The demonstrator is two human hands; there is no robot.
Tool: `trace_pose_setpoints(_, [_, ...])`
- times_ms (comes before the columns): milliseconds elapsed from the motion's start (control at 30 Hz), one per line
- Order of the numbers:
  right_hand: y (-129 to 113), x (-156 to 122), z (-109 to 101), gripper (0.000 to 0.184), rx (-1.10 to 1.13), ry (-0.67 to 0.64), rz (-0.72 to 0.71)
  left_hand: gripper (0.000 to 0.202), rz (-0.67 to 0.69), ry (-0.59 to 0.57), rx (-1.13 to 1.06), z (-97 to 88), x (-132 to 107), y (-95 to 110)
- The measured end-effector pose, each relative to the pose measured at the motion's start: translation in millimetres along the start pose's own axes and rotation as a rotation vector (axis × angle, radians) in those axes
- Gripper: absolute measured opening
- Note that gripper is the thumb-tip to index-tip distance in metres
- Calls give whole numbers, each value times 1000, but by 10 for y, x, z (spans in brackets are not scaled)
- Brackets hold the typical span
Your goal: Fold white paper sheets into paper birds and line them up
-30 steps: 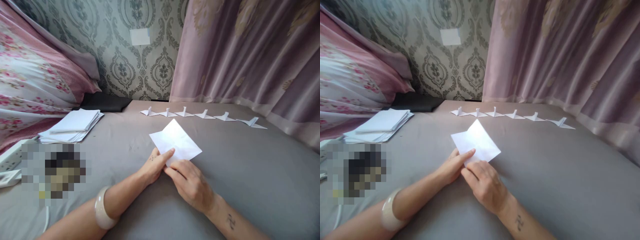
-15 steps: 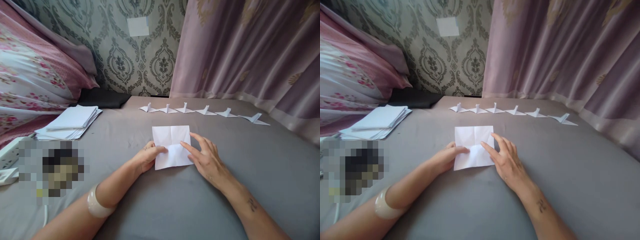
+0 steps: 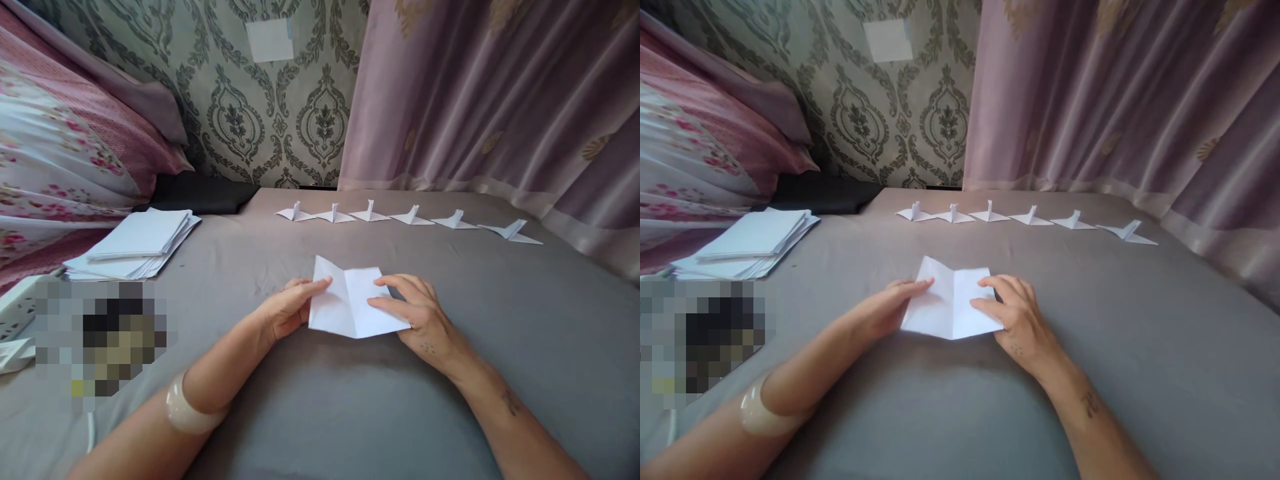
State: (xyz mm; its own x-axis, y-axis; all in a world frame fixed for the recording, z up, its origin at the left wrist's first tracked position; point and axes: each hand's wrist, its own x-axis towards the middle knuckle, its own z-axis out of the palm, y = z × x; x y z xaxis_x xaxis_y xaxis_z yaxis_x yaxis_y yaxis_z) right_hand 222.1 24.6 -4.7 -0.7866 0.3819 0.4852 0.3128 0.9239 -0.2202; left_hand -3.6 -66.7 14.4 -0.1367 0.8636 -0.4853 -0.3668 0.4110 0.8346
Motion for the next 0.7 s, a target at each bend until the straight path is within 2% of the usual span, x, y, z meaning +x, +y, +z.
trace_pose_setpoints(33, [6, -14, 11, 45, 14, -59, 14, 38, 92, 49, 79, -41, 16, 4])
trace_pose_setpoints(100, [25, -37, 20, 52, 61, -158, 57, 37, 331, 235, 327, -156, 38, 28])
trace_pose_setpoints(133, [35, -44, 20, 54, 88, -192, 83, 35, 430, 239, 506, -221, 38, 48])
trace_pose_setpoints(167, [45, -50, 21, 54, 113, -214, 109, 36, 514, 160, 699, -286, 31, 71])
trace_pose_setpoints(233, [57, -55, 26, 49, 150, -224, 156, 49, 649, -88, 1000, -395, -5, 115])
trace_pose_setpoints(300, [57, -53, 44, 36, 175, -201, 209, 59, 642, -311, 1157, -462, -48, 142])
trace_pose_setpoints(333, [52, -49, 58, 30, 186, -180, 249, 60, 617, -374, 1193, -480, -64, 145])
trace_pose_setpoints(400, [33, -34, 88, 18, 206, -132, 349, 52, 571, -412, 1221, -483, -75, 129])
trace_pose_setpoints(467, [10, -10, 116, 19, 229, -94, 457, 36, 568, -353, 1215, -451, -54, 88])
trace_pose_setpoints(533, [-9, 19, 134, 26, 257, -76, 561, 22, 593, -229, 1178, -387, -14, 30])
trace_pose_setpoints(633, [-21, 66, 152, 35, 282, -78, 682, 34, 562, 41, 1109, -261, 49, -57])
trace_pose_setpoints(700, [-18, 96, 169, 39, 272, -67, 711, 44, 513, 160, 1094, -187, 84, -100])
